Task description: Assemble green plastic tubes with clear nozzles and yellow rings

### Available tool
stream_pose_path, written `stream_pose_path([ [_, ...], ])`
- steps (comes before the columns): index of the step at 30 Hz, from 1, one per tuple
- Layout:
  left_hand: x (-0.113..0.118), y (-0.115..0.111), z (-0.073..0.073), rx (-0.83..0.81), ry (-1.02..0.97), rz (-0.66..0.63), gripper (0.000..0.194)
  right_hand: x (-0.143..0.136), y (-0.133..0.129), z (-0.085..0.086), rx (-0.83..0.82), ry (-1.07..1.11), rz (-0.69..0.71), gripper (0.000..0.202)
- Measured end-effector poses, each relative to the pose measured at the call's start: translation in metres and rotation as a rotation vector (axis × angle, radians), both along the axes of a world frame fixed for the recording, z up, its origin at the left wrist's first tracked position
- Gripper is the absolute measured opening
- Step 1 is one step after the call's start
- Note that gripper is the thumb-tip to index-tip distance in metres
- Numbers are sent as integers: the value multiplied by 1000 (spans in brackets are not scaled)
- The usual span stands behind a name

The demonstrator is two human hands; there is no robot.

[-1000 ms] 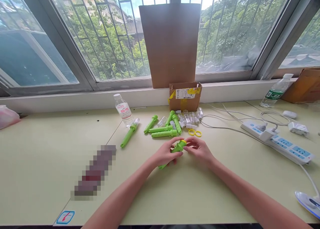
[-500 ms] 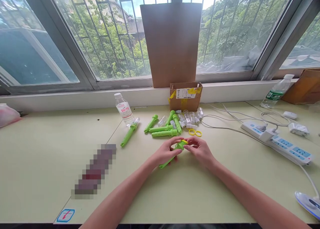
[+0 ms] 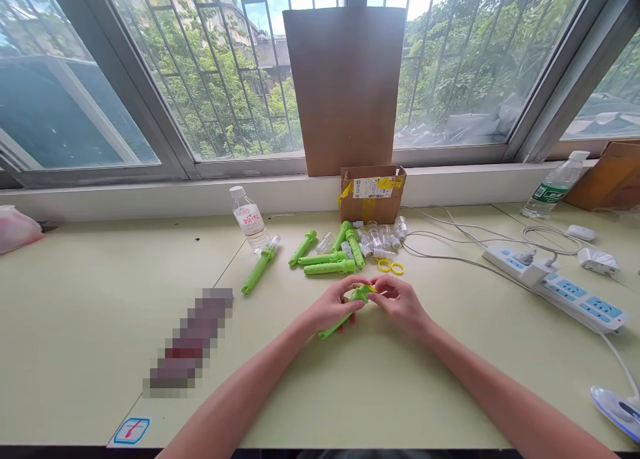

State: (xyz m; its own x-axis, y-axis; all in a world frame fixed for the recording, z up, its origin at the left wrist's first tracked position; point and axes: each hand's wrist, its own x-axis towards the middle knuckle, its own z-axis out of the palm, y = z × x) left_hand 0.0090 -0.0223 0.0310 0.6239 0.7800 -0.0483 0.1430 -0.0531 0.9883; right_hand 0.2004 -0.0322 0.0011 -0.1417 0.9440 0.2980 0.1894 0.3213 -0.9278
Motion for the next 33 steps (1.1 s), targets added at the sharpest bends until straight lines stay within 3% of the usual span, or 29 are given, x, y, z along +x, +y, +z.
stream_pose_path([
  [15, -2, 4, -1, -115, -173, -49, 43, 2, -1, 2, 124, -78, -44, 20],
  [33, -4, 8, -1, -255, -266, -69, 48, 5, 4, 4, 99, -109, 73, 23],
])
